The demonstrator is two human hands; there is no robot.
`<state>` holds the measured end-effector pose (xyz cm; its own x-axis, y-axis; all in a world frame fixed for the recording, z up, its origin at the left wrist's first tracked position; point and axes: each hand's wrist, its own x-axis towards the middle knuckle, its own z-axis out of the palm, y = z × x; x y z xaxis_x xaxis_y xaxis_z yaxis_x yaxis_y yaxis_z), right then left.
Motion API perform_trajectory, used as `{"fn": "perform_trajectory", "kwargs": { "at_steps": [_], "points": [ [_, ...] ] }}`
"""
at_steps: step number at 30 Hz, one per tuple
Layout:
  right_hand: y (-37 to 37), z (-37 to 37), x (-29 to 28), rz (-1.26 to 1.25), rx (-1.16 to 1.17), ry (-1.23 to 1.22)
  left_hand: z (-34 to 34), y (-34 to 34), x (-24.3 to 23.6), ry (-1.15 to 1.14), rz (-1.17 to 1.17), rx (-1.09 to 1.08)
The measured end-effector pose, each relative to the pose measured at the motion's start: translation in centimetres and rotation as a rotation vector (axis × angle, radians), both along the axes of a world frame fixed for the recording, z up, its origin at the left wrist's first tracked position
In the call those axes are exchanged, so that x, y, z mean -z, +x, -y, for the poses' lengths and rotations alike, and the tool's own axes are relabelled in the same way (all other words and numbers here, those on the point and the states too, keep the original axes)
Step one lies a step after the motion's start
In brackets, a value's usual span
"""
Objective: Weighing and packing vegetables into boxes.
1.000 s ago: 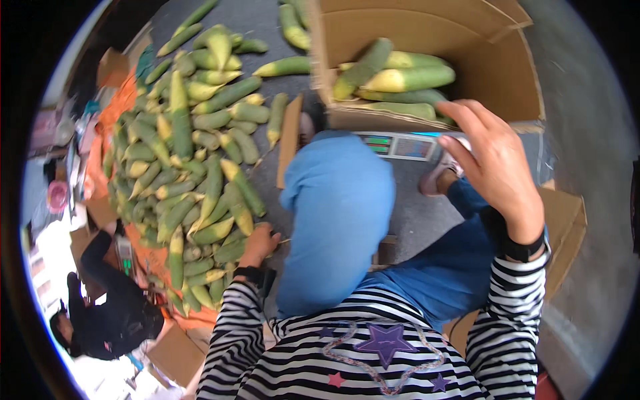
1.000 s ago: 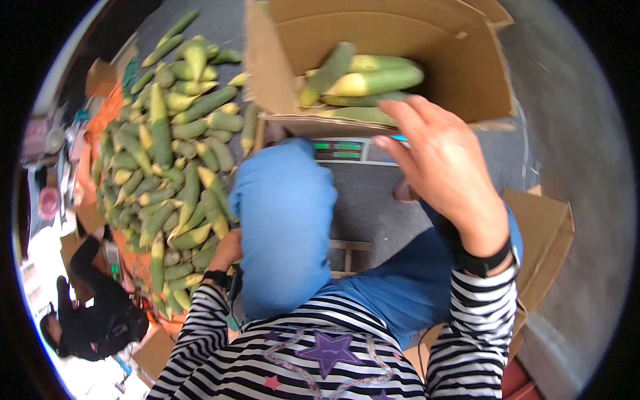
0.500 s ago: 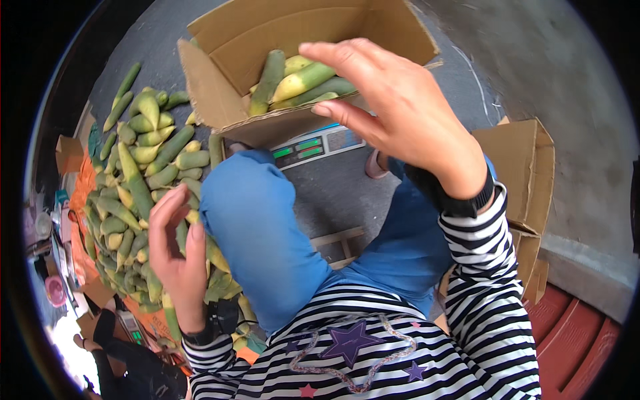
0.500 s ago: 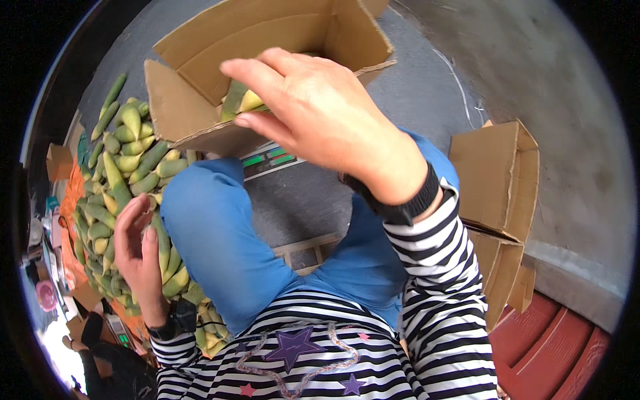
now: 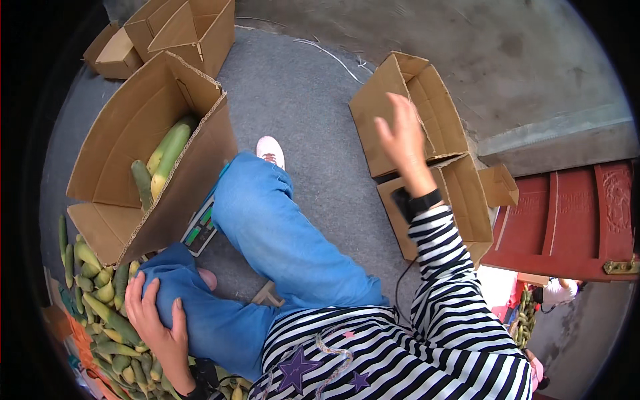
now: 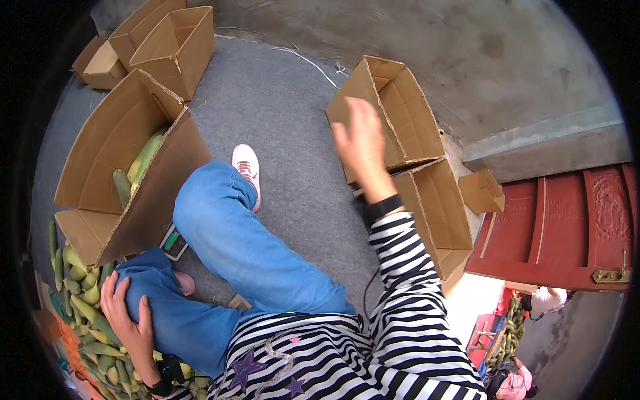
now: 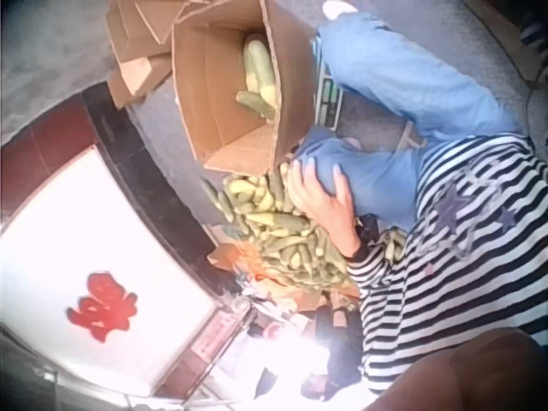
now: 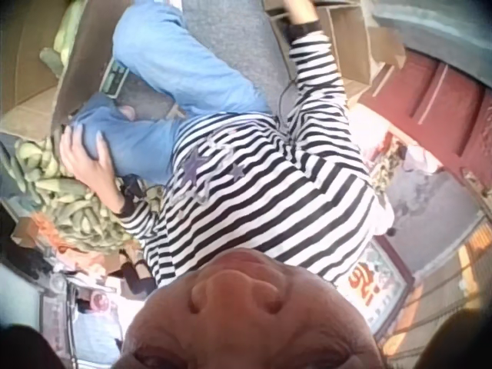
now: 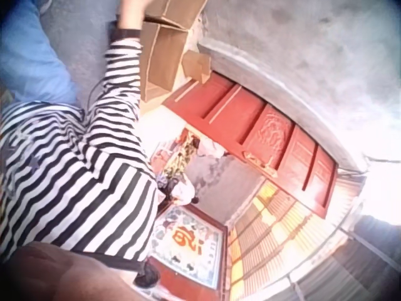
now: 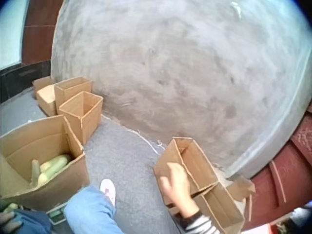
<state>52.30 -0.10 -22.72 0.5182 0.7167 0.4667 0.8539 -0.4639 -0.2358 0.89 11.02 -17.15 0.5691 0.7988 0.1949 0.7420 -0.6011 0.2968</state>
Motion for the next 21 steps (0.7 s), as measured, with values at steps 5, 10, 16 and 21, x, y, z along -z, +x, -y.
{"fn": "perform_trajectory", "kwargs": {
  "at_steps": [5,10,16,21],
  "points": [
    [12.6,5.7,4.6,-0.138,0.424,-0.435,0.0,0.4,-0.3,0.013,-0.012,-0.032],
    [15.6,4.7,6.8,-0.296,0.259,-0.609,-0.1,1.0,-0.7,0.008,-0.024,-0.056],
    [16.4,-6.1,4.9,-0.339,0.220,-0.287,-0.3,1.4,-0.8,-0.003,-0.096,-0.103],
    [14.8,-22.4,3.5,-0.413,0.057,-0.048,-0.8,2.1,-1.3,0.009,-0.124,-0.104]
  ]
}}
